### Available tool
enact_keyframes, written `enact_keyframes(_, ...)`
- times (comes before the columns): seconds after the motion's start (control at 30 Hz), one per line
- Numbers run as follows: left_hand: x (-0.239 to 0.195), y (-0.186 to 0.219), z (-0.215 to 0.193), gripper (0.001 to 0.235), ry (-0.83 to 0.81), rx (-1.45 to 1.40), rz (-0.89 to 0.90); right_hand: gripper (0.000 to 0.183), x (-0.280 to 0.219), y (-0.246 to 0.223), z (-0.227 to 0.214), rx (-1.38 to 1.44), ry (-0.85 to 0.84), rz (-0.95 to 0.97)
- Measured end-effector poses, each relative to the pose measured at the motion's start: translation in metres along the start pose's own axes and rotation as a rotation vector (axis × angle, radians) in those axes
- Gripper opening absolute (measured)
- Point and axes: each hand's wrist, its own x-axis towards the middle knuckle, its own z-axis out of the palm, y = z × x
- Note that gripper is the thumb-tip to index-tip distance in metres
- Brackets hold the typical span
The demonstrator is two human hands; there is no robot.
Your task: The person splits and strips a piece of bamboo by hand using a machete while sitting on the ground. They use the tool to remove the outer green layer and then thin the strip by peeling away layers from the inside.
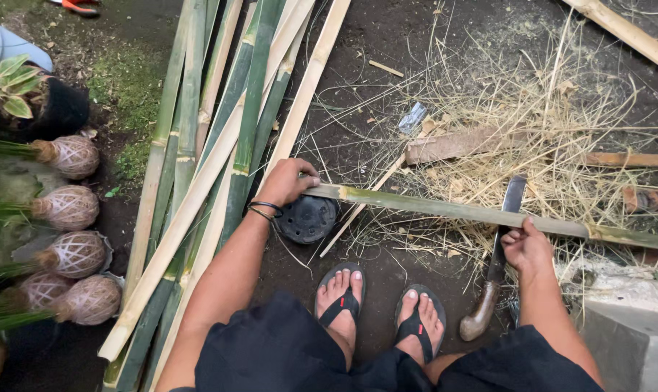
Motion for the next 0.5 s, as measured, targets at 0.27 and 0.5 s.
enact_keyframes(0.27, -0.034, 0.014, 0.009, 0.011, 0.171, 0.211, 0.408, 0.015, 0.005, -0.003, -0.004, -0.209, 0.083, -0.082)
enact_keyframes(0.5, -0.037, 0.016, 0.022, 0.003, 0.301, 0.235, 0.420, 0.017, 0.007, -0.002, -0.007, -0.178, 0.077, -0.087)
